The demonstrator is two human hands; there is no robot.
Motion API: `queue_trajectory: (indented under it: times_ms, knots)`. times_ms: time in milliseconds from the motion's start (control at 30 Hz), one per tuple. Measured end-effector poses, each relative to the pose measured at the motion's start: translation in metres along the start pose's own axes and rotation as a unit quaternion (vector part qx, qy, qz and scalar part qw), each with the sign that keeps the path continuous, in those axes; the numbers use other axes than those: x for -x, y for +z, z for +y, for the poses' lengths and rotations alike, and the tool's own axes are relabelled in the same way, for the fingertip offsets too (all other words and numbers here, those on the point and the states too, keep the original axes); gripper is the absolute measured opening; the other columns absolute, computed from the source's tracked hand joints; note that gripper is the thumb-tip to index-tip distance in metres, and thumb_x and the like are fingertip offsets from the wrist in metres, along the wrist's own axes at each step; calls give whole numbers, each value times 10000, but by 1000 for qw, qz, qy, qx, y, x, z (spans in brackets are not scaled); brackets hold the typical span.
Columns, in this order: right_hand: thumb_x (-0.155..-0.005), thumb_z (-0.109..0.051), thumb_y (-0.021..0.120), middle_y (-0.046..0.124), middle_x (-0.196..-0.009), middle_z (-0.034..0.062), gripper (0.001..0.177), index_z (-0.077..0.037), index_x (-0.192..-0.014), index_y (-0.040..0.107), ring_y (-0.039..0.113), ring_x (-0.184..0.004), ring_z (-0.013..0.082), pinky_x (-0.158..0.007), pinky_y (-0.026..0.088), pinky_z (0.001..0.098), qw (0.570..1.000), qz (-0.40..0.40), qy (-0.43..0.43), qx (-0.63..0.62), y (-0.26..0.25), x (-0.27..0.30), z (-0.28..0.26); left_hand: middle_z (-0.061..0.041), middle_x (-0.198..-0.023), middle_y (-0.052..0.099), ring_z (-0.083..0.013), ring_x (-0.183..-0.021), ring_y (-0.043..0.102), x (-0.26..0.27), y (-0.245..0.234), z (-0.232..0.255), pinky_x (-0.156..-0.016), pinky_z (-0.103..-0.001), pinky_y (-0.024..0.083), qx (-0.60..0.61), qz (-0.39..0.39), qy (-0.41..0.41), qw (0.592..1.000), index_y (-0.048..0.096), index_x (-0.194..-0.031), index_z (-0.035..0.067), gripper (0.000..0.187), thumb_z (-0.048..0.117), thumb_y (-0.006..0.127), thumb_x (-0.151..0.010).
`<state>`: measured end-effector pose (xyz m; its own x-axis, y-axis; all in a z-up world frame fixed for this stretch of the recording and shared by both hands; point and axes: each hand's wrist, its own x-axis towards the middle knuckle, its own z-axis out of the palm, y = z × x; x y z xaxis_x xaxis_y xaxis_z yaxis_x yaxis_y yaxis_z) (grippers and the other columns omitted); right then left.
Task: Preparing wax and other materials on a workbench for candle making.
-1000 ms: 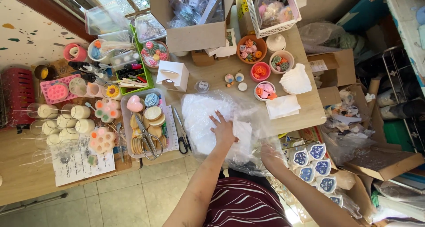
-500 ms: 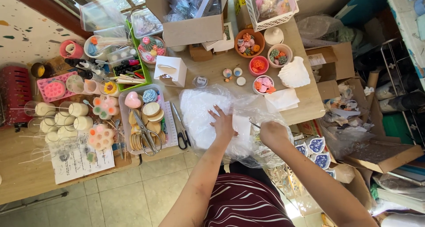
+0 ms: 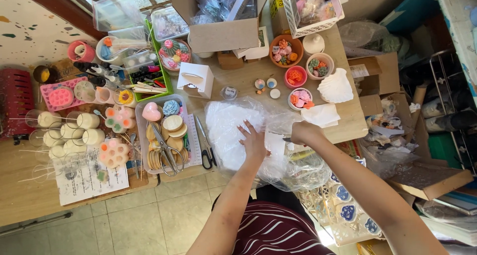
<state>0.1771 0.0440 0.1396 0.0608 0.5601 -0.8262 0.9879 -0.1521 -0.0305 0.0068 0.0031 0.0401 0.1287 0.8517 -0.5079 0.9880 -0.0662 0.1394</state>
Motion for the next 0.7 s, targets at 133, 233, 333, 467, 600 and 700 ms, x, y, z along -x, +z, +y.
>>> queue_trajectory:
  times_ms: [133,233,333,467,600,700]
  knots:
    - [-859,-64,599,788,-1007,142,242,-4,-1036,753,780,-815,234,-737,610,398,1000,-4,1,7,10,-20,-8,-386,-1609,43,-685,-1432,110,3,-2,0,-897,-672,551,-10,5,5,1000,215,-1609,372,1341,454,1001,-526]
    - [-858,-39,597,802,-1019,156,254,14,-1037,770,803,-830,250,-750,623,406,1000,-25,10,-8,14,-17,-13,-387,-1602,66,-685,-1436,117,1,-3,0,-896,-680,549,-9,18,8,1000,253,-1591,346,1319,470,1002,-513]
    - [-884,-90,606,759,-1126,174,271,20,-1086,751,784,-943,317,-804,626,442,1000,23,0,-2,28,-33,-8,-385,-1621,71,-686,-1447,122,1,5,-2,-884,-691,550,-12,14,6,1000,335,-1542,352,1232,457,1004,-513]
    - [-876,-118,625,695,-1213,216,291,-9,-1120,741,692,-1104,374,-900,570,486,998,56,-22,7,62,-32,-1,-388,-1621,71,-691,-1446,123,4,5,-1,-877,-686,553,-13,16,6,1000,355,-1529,356,1223,432,1013,-501]
    - [-894,-141,579,707,-1177,254,281,7,-1075,735,705,-1092,402,-931,561,506,989,127,-73,-28,92,-31,18,-373,-1614,43,-668,-1445,105,-2,-2,3,-888,-704,538,16,15,-4,1000,288,-1578,368,1322,393,1027,-482]
    - [-901,-143,536,717,-1173,257,291,3,-1061,731,713,-1106,395,-965,564,493,989,116,-90,-18,141,-25,32,-374,-1613,31,-666,-1447,94,1,8,-1,-901,-710,529,18,15,-3,1000,271,-1600,363,1347,377,1027,-485]
